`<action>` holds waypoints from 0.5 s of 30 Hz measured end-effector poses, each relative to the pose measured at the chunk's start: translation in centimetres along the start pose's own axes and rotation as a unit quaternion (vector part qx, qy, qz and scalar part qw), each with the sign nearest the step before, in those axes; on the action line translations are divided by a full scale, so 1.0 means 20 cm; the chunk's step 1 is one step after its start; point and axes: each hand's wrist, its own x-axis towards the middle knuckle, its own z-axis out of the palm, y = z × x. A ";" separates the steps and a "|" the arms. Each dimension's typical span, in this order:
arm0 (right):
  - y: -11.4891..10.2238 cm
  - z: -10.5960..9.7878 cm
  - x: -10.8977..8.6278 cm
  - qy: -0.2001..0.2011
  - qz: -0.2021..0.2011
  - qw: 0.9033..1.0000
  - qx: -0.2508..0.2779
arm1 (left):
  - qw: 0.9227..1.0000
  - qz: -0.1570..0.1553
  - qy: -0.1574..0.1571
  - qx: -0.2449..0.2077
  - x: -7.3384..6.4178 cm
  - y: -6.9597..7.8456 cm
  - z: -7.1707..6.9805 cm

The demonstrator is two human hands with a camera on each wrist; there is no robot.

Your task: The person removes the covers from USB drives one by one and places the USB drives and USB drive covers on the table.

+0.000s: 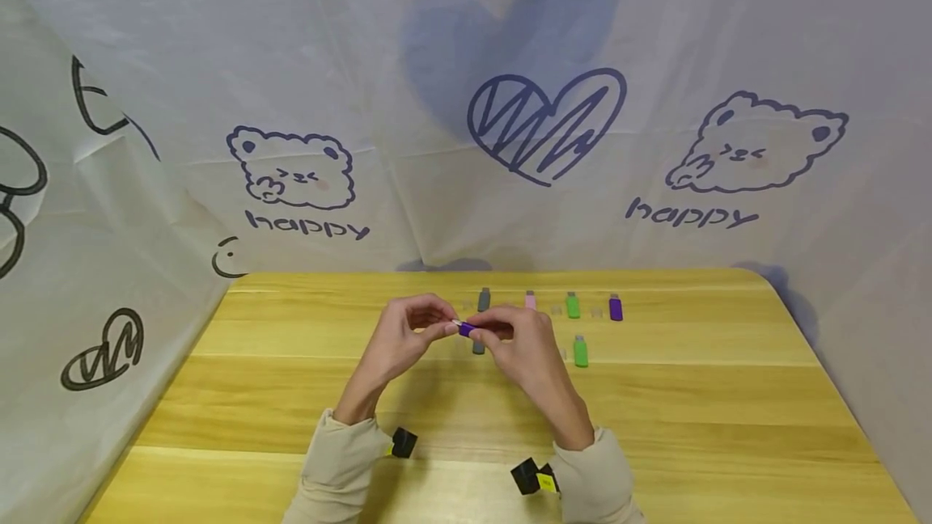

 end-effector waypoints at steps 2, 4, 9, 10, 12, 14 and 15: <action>0.00 0.00 0.00 0.001 -0.001 1.000 0.001 | 1.000 0.001 0.000 0.001 0.00 0.00 0.00; -0.01 0.00 0.00 -0.001 -0.002 1.000 0.003 | 1.000 0.002 0.002 0.002 0.00 0.01 0.00; -0.01 0.00 -0.01 -0.007 0.006 1.000 0.006 | 1.000 -0.003 0.004 0.000 0.00 0.01 0.00; -0.01 0.00 -0.01 -0.008 0.009 1.000 0.006 | 1.000 -0.003 0.004 -0.001 0.00 0.01 0.00; -0.01 0.00 -0.01 -0.010 0.013 1.000 0.005 | 1.000 -0.007 0.004 -0.003 0.00 0.01 0.01; -0.02 0.00 -0.01 -0.015 0.020 1.000 0.003 | 1.000 -0.009 0.005 -0.006 -0.01 0.01 0.01; -0.02 0.00 -0.01 -0.017 0.023 1.000 0.003 | 1.000 -0.011 0.005 -0.007 -0.01 0.01 0.01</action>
